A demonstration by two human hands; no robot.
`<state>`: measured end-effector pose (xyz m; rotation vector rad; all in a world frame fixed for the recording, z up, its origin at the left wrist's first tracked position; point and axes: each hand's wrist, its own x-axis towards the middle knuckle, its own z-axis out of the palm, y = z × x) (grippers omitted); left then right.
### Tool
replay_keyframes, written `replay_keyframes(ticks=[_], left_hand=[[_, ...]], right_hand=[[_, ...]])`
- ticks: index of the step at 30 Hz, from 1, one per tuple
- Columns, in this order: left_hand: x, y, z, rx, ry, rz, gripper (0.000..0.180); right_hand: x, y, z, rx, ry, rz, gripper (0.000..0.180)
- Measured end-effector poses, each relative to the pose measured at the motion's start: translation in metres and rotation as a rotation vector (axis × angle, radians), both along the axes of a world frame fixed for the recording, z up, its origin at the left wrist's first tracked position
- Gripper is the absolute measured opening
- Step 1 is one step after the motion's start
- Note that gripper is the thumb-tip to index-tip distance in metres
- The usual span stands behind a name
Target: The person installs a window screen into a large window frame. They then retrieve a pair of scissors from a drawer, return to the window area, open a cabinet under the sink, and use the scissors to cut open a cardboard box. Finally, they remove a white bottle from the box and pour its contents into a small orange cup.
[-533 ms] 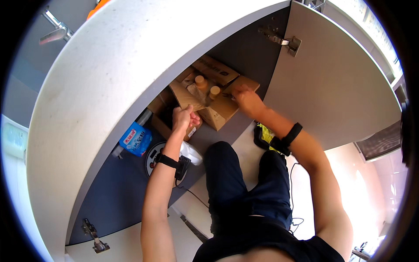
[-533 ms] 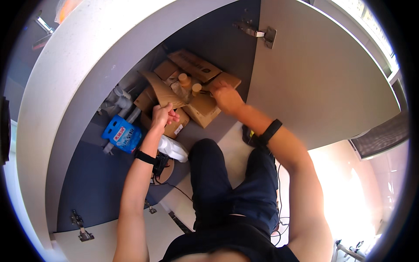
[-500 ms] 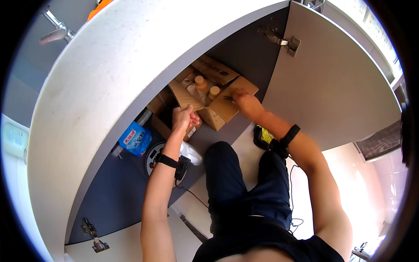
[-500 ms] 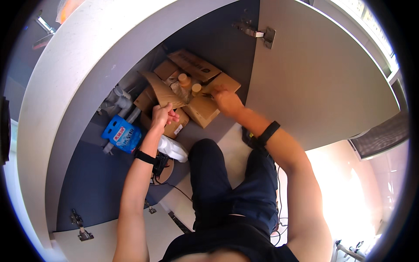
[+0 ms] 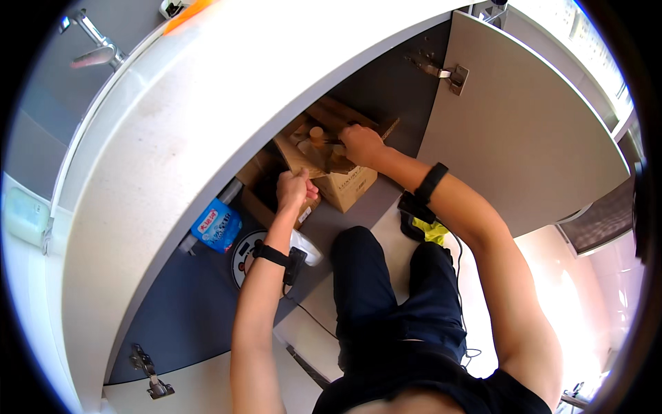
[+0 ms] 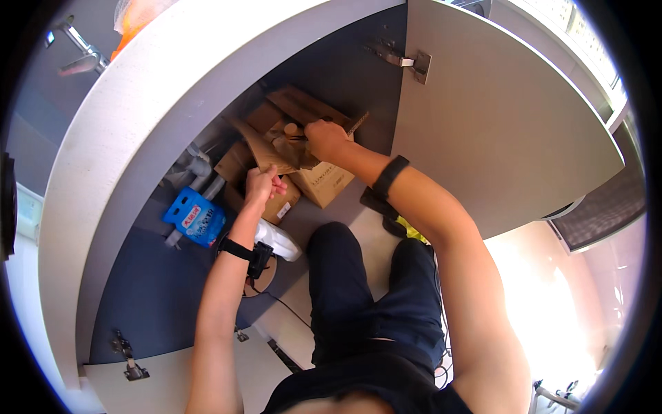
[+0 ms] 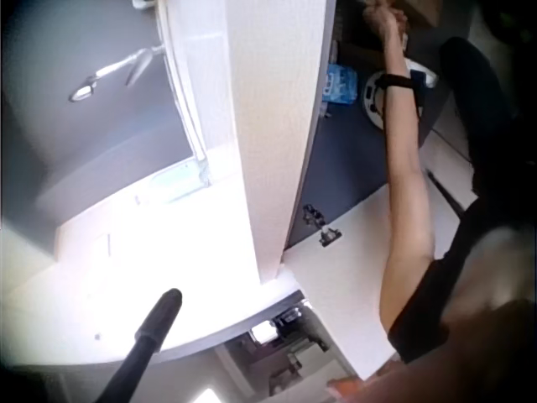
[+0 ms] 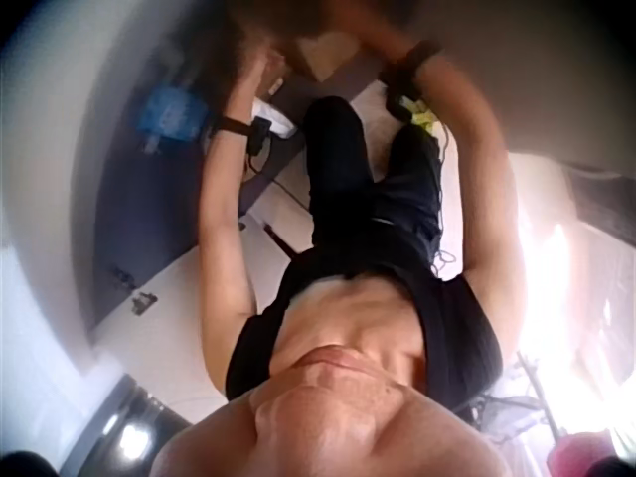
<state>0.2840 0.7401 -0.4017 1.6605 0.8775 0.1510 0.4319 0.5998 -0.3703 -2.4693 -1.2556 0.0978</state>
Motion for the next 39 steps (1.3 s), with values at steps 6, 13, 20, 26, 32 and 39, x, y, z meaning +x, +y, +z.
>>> replay_keyframes(ticks=[6,13,20,26,32,39], left_hand=[[-0.004,-0.023,0.024,0.981,-0.158,0.192,0.021],[0.007,-0.005,0.046,1.303,0.105,-0.524,0.038],[-0.004,-0.015,-0.015,1.437,0.28,-0.354,0.051],[0.03,0.012,-0.041,0.373,0.159,-0.275,0.025],[0.053,0.026,-0.066,-0.218,-0.08,-0.115,0.022],[0.018,0.037,-0.029,0.312,-0.068,-0.05,0.027]], right_hand=[[0.019,-0.016,-0.036,0.113,0.2,0.0,0.03],[0.012,-0.045,-0.102,0.504,0.308,-0.076,0.039],[0.012,-0.034,-0.116,0.512,0.325,-0.148,0.041],[0.011,-0.029,-0.124,0.521,0.389,-0.18,0.04],[0.007,-0.029,-0.124,0.555,0.376,-0.181,0.034],[0.015,-0.06,-0.081,0.513,0.353,-0.09,0.021]])
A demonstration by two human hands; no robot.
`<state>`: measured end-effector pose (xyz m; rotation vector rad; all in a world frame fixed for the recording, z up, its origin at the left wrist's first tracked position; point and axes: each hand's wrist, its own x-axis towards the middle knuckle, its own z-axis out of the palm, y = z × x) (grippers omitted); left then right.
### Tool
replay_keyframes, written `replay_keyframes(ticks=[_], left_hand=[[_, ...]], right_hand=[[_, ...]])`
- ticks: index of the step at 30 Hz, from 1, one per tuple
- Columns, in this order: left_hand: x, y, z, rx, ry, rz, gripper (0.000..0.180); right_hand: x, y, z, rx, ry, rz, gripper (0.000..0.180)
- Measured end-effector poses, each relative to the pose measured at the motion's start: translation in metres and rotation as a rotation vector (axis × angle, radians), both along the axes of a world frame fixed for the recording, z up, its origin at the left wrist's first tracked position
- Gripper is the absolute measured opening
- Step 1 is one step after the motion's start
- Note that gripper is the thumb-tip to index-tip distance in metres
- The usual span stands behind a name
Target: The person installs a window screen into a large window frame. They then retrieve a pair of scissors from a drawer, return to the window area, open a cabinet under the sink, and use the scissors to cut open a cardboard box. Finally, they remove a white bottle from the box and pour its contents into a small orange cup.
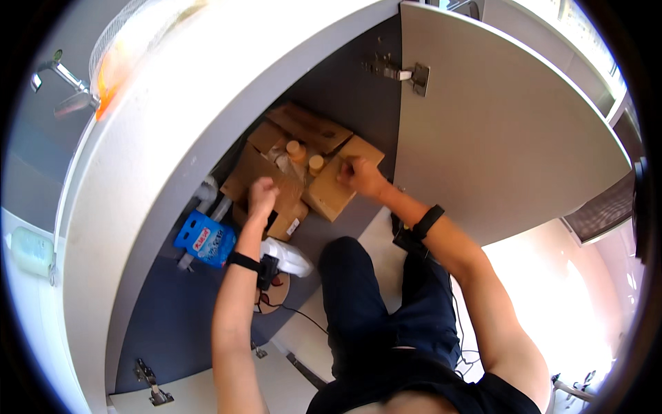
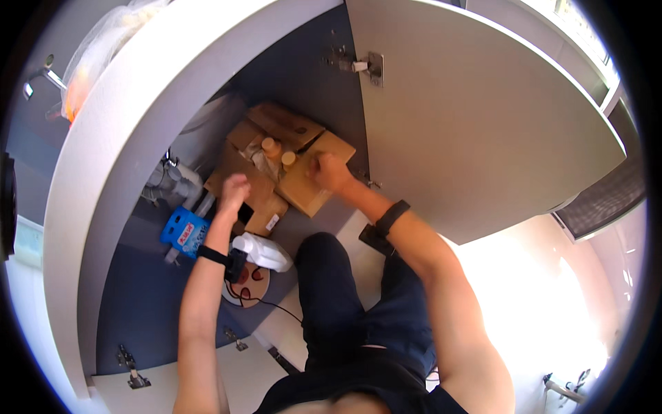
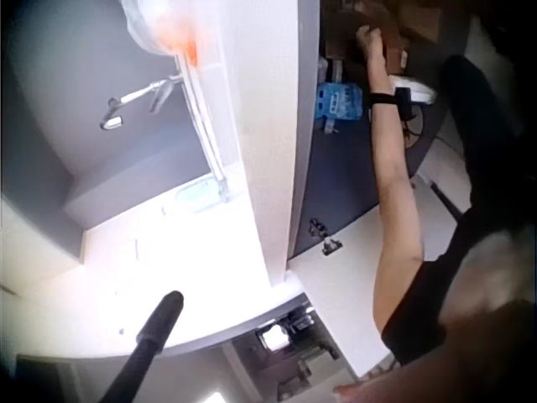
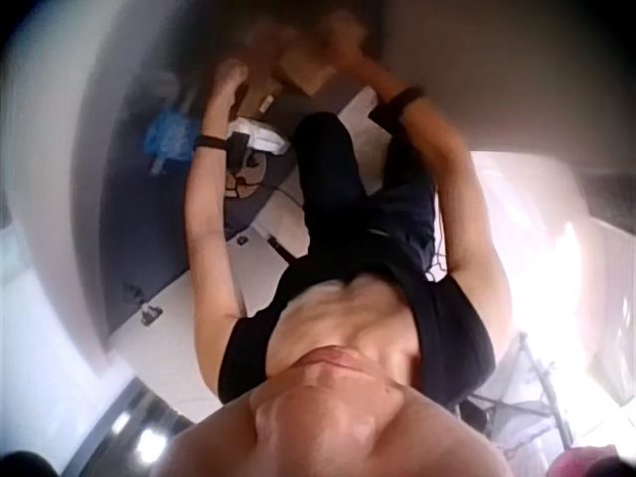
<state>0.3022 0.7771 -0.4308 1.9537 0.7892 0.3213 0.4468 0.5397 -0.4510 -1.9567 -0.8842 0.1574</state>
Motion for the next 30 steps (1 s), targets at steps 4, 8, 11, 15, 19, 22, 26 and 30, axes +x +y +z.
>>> replay_keyframes(ticks=[4,8,11,15,19,22,26,30], left_hand=[[0.019,0.007,0.025,0.564,-0.202,-0.388,0.024],[0.049,-0.008,0.027,0.651,0.166,-0.662,0.025],[0.066,-0.014,0.021,0.667,0.388,-0.723,0.026],[0.078,-0.007,0.01,0.647,0.348,-0.668,0.029],[0.082,0.004,0.007,0.634,0.282,-0.62,0.029],[0.089,0.001,0.006,0.897,0.373,-0.716,0.029],[0.106,-0.013,0.003,0.78,0.501,-0.757,0.031],[0.112,-0.023,0.01,0.557,0.314,-0.742,0.031]], right_hand=[[0.0,0.005,0.012,0.103,0.021,-0.042,0.02],[0.004,0.018,-0.011,0.061,-0.019,-0.083,0.018],[0.005,0.022,-0.04,0.083,-0.02,-0.098,0.017],[-0.002,0.017,-0.07,0.03,0.218,-0.15,0.02],[-0.007,0.011,-0.072,0.033,0.318,-0.177,0.024],[-0.006,0.003,-0.062,0.106,0.456,-0.139,0.021],[-0.002,-0.005,-0.048,0.088,0.241,-0.213,0.018],[-0.001,-0.01,-0.037,0.091,0.21,-0.207,0.019]])
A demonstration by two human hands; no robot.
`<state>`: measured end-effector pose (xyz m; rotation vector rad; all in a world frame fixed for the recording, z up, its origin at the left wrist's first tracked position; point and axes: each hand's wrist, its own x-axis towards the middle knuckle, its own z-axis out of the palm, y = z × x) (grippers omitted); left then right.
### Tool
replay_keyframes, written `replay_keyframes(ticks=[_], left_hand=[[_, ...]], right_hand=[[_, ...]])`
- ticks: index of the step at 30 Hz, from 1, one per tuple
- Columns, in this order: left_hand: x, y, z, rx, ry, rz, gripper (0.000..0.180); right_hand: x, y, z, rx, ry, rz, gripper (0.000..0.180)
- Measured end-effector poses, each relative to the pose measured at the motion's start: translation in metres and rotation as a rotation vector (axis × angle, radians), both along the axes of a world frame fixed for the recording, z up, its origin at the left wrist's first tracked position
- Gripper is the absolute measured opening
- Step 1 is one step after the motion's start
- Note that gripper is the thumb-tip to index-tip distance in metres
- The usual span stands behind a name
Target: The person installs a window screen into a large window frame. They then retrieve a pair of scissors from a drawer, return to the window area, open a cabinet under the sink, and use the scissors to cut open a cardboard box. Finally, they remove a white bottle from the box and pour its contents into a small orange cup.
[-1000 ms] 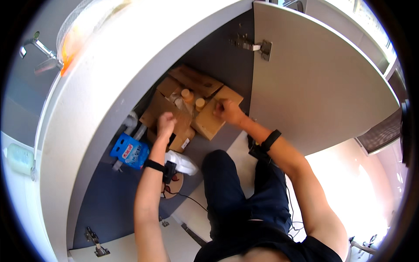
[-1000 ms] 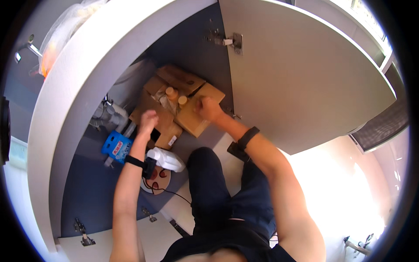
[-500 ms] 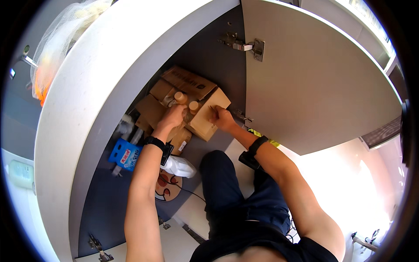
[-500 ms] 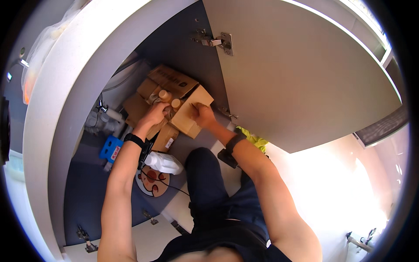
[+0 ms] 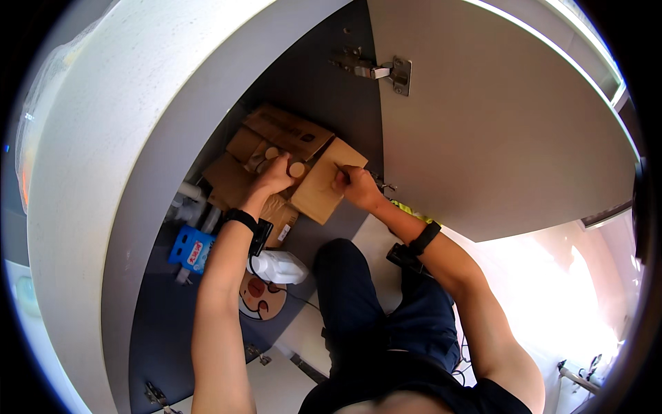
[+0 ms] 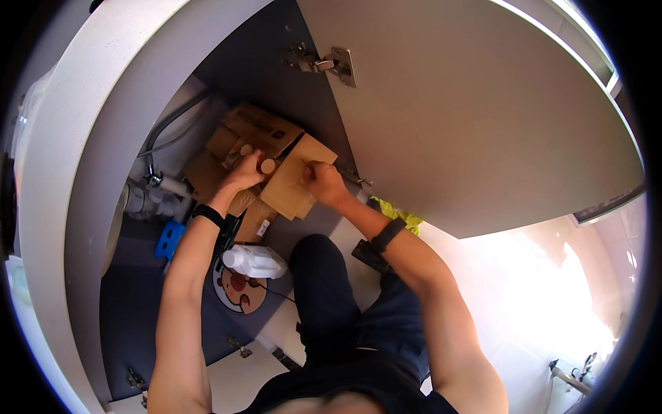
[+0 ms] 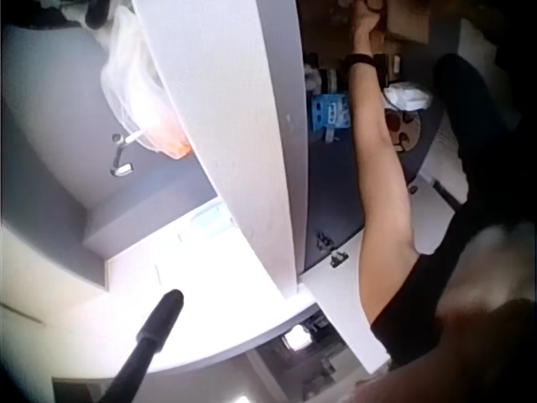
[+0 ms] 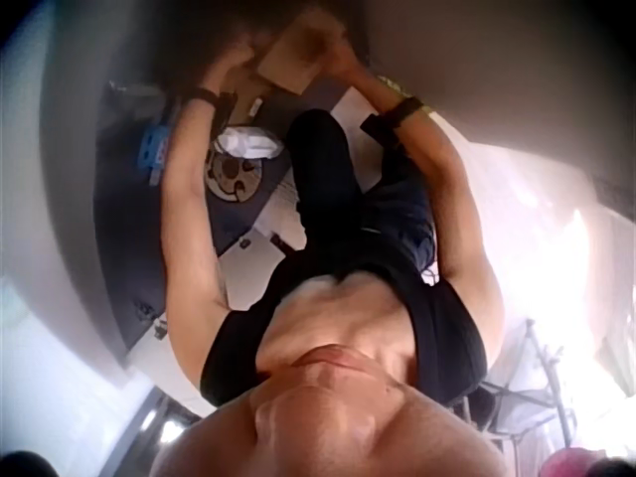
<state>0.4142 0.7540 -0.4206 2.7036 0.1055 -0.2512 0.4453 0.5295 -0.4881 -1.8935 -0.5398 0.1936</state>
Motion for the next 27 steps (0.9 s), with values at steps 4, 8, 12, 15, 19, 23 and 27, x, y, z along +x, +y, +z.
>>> replay_keyframes(ticks=[4,8,12,15,19,23,27], left_hand=[[0.008,-0.017,0.011,0.246,0.159,-0.081,0.032],[0.007,-0.026,0.005,0.356,0.083,-0.06,0.029],[0.004,-0.023,-0.015,0.367,-0.093,0.014,0.027],[-0.002,-0.019,-0.02,0.261,-0.02,0.1,0.03],[-0.007,-0.023,-0.009,0.226,-0.12,0.066,0.025],[-0.012,-0.027,0.02,0.132,-0.246,0.107,0.033],[-0.015,-0.021,0.062,0.181,-0.31,0.143,0.034]], right_hand=[[-0.001,-0.005,0.006,-0.03,0.007,0.061,0.02],[-0.002,-0.01,0.009,-0.027,0.018,0.044,0.019],[-0.004,-0.01,0.014,-0.028,0.0,0.049,0.017],[-0.008,-0.012,0.02,0.001,-0.005,0.117,0.015],[-0.005,-0.027,0.028,0.042,0.001,0.205,0.014],[0.0,-0.038,0.035,-0.027,-0.012,0.194,0.014],[0.005,-0.034,0.038,0.003,0.008,0.208,0.014]])
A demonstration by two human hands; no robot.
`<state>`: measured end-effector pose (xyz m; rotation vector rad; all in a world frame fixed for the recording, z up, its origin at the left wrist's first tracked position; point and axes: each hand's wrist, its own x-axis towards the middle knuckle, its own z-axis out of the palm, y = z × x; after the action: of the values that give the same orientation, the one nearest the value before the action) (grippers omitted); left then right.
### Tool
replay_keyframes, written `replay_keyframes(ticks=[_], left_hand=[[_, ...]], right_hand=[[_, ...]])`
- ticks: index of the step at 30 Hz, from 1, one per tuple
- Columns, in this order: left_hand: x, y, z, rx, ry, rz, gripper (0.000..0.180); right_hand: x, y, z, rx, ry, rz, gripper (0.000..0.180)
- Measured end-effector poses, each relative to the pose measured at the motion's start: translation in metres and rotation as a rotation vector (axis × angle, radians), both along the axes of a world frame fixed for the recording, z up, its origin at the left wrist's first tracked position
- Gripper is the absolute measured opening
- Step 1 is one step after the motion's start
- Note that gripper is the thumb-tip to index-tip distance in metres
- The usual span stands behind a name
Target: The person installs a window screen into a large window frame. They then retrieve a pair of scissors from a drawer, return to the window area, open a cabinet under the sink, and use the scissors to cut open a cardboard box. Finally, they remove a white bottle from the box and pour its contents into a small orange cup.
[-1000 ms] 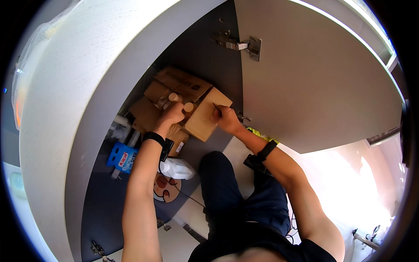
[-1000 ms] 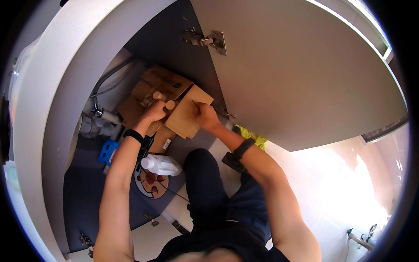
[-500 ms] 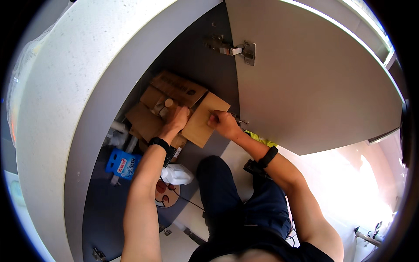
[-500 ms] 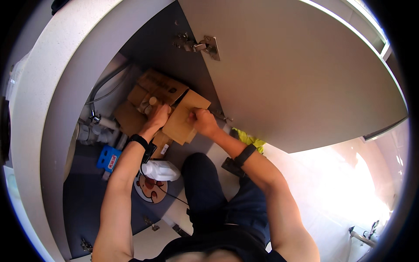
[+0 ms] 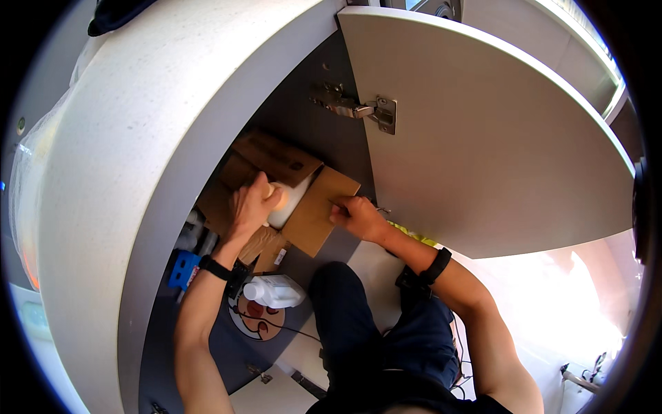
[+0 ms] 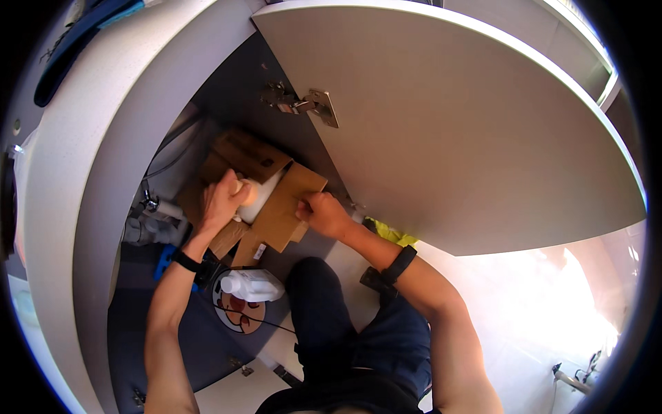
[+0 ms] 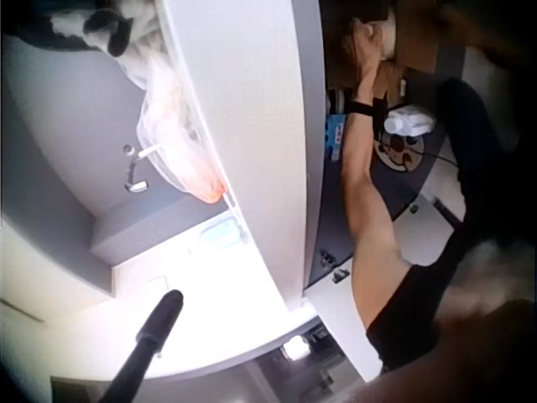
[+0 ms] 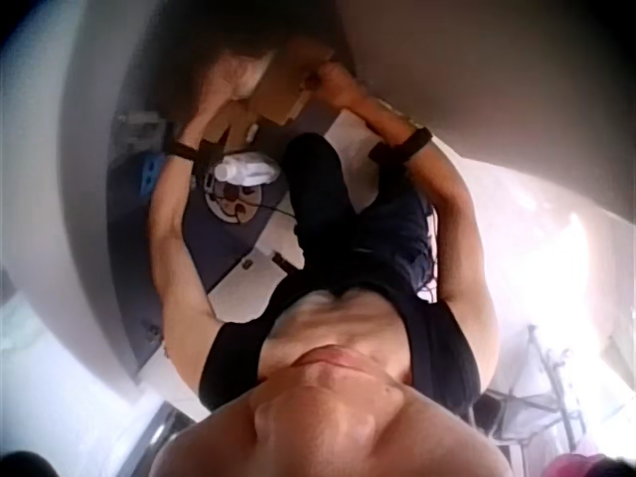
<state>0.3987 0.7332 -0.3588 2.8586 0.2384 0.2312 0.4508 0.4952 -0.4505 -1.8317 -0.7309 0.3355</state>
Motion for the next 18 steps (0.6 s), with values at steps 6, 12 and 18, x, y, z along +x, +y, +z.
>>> replay_keyframes(ticks=[6,12,18], left_hand=[[-0.014,-0.008,0.049,-0.009,-0.208,0.045,0.031],[-0.044,-0.027,0.075,0.049,-0.31,0.074,0.03],[-0.093,-0.045,0.098,0.075,-0.498,0.019,0.03]], right_hand=[[0.0,0.001,0.009,0.058,0.017,-0.019,0.011],[0.012,0.019,0.05,0.19,-0.136,-0.078,0.028],[0.018,0.048,0.094,0.17,-0.287,-0.099,0.048]])
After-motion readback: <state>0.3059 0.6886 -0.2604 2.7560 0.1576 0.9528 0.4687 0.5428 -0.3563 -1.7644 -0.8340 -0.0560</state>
